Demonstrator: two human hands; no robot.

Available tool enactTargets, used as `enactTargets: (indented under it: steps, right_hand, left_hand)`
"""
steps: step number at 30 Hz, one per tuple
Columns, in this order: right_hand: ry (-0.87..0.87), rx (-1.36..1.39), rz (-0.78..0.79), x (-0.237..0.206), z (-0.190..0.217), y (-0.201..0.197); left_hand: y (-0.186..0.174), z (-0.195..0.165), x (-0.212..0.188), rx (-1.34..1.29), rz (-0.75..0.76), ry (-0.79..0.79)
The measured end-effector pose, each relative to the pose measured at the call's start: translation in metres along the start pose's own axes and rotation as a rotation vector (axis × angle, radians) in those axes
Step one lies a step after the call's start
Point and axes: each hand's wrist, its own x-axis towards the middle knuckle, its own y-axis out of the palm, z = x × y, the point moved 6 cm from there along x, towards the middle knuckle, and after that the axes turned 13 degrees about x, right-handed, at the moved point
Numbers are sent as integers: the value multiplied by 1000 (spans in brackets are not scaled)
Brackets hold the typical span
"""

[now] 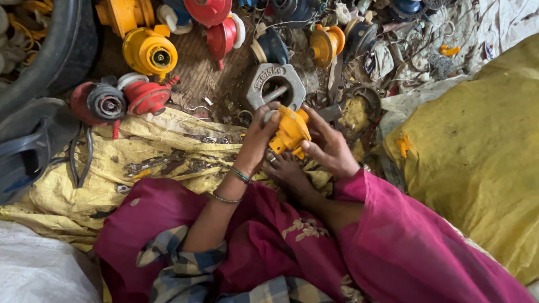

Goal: The person sits on the floor and uses a hammer to strike a yellow plastic component held in a metal vise. They repeatedly adjust the component and strike it to separate or reshape the plastic parts.

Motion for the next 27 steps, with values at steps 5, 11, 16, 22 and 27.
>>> enactTargets:
  steps: [5, 11, 16, 22, 27]
  right_hand:
    - [12, -35, -82, -6, -29, -3]
    - [32, -99, -74, -18, -34, -18]
    - [65, -324, -211, -31, -66, -45]
    - [-4, -599, -130, -47, -77, -66]
    - [-36, -768, -7, -27, -99, -15]
  left_hand:
    - [1, 13, -4, 207, -167, 24]
    - [-29, -4, 0, 582, -366, 78]
    - [-65, -40, -7, 370, -504, 283]
    - [-59, -72, -26, 637, -616, 774]
    - [-52, -42, 9, 1520, -668, 166]
